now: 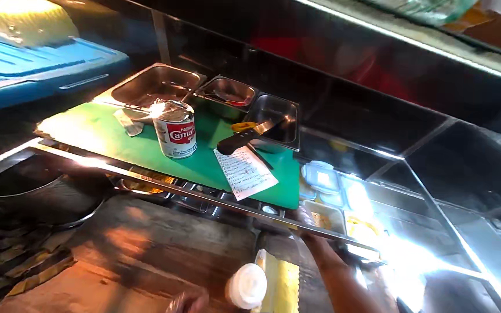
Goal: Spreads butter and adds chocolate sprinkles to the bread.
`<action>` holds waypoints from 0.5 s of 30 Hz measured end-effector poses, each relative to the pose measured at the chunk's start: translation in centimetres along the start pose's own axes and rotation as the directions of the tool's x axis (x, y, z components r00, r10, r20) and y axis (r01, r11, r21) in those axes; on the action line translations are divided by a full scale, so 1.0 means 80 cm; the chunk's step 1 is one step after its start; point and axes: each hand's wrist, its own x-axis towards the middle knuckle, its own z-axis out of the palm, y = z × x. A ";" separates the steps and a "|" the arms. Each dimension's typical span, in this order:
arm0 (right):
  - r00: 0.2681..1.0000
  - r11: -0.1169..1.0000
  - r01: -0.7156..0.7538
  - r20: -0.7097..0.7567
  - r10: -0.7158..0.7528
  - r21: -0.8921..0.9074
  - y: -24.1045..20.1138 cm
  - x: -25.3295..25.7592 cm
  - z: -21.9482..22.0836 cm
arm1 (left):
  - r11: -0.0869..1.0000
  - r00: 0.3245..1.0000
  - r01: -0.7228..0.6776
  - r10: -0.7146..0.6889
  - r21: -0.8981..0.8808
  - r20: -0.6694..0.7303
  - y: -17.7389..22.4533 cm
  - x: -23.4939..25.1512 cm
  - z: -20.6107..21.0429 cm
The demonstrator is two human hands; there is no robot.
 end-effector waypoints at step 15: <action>0.989 0.997 -0.055 0.131 0.062 -0.060 0.114 -0.129 0.093 | 0.459 0.879 -0.468 0.156 0.755 0.451 -0.054 0.130 0.026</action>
